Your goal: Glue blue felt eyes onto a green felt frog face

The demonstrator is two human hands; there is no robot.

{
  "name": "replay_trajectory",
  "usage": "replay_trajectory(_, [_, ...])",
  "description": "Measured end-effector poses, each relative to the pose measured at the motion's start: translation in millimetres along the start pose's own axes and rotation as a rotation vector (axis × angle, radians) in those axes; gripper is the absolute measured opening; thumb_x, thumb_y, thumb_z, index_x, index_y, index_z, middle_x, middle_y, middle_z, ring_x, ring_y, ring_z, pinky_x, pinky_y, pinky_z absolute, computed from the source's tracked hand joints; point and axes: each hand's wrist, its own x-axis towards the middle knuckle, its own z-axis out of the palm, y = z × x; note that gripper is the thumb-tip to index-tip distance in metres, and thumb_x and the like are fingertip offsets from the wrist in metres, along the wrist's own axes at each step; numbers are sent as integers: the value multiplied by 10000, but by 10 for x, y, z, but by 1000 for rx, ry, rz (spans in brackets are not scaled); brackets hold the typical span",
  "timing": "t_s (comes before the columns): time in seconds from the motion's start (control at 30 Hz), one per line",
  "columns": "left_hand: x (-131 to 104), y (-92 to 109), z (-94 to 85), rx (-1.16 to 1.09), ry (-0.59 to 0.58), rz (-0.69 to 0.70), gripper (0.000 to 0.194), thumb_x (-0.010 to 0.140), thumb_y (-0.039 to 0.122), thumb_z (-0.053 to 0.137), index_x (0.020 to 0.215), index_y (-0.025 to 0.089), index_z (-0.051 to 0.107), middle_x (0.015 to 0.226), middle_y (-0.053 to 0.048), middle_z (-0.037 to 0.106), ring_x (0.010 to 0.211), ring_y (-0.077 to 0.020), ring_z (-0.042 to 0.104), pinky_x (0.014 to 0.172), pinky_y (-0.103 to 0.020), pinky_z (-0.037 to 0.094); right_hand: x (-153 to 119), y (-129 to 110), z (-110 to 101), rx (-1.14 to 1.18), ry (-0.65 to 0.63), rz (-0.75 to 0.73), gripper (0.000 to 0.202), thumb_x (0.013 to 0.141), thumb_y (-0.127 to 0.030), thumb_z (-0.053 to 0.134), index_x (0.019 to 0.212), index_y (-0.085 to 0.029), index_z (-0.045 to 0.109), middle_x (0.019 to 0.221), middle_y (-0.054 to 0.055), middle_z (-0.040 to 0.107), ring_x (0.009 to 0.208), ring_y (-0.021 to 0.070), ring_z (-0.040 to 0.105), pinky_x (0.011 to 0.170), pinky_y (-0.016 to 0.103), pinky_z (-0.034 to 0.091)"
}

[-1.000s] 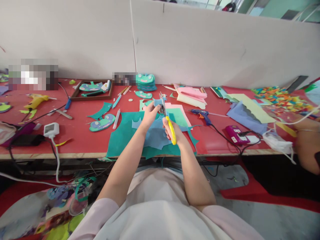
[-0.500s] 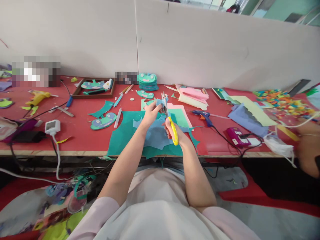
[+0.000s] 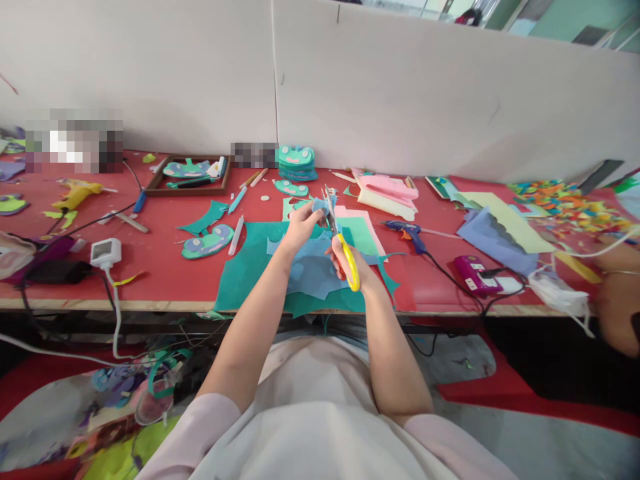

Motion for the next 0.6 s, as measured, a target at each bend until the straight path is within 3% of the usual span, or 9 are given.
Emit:
replay_trajectory(0.3, [9,-7,-5,-28,-3,-45,225,808,316,560,636,173,530,572,23,545,549,-92,537,584,-242,431,-33,-67,39,43,17,55,486,748,-701,428,723,-216,439,513,-58,336,344,69,323,338,247,274])
replay_trajectory(0.6, [16,-43,5,-22,30,-48,231,799,324,565,632,172,513,553,38,503,536,-82,511,578,-231,428,28,32,53,59,38,51,520,729,-735,416,704,-216,439,470,-68,316,330,76,326,318,243,280])
